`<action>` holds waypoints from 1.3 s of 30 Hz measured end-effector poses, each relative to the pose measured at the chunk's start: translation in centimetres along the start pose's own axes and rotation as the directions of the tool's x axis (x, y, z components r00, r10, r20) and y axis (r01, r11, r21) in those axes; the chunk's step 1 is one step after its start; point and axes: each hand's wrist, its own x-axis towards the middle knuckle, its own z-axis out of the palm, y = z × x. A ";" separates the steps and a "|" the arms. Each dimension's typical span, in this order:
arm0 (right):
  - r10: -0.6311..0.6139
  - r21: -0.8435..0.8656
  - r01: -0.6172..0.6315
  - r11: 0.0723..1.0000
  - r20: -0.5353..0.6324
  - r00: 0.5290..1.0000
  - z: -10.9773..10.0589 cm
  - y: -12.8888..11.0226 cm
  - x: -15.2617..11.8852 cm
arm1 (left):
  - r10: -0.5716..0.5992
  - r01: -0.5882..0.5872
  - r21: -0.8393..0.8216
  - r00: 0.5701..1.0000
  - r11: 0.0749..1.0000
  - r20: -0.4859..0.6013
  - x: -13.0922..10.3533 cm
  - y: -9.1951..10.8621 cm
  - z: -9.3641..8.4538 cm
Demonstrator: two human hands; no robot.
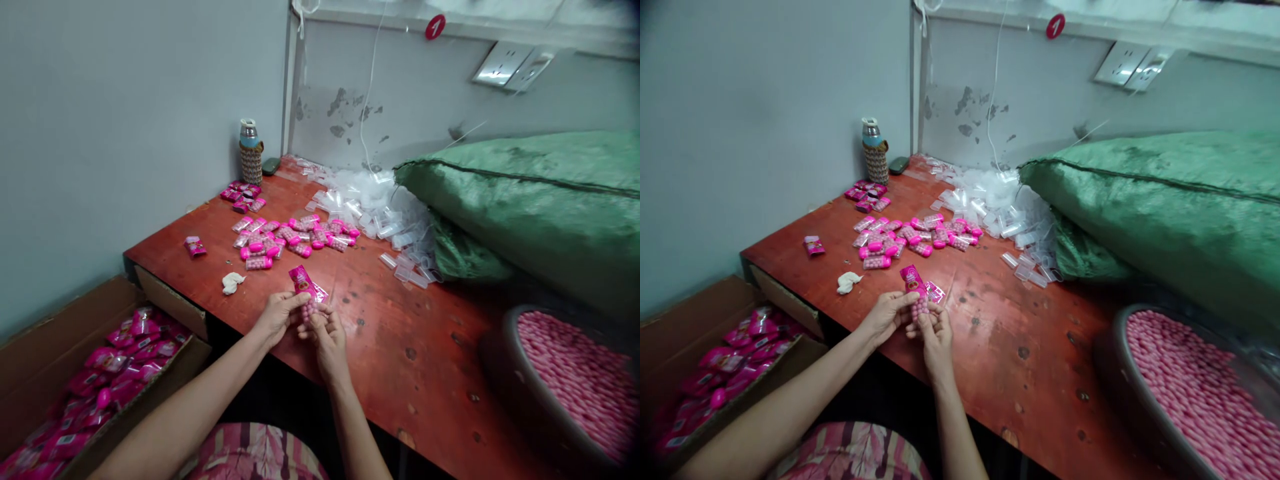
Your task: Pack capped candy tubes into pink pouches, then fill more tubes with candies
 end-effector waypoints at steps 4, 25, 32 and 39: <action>0.003 0.031 -0.001 1.000 -0.053 0.999 -0.4 0.1 -0.5 | 0.004 -0.004 0.030 1.000 1.000 -0.014 -0.1 -0.1 0.1; -0.032 0.003 0.032 0.999 -0.079 0.996 0.1 0.6 -1.3 | -0.072 0.069 0.107 0.997 0.992 0.025 -0.8 0.8 -0.5; -0.063 -0.076 0.058 0.995 -0.072 0.995 0.4 0.5 -1.7 | -0.001 -0.005 -0.090 0.998 0.996 -0.062 -1.3 -0.1 0.4; -0.010 0.031 0.014 0.999 -0.096 0.995 0.0 0.5 -1.9 | -0.082 0.076 0.063 0.992 0.995 0.091 -1.5 0.2 0.0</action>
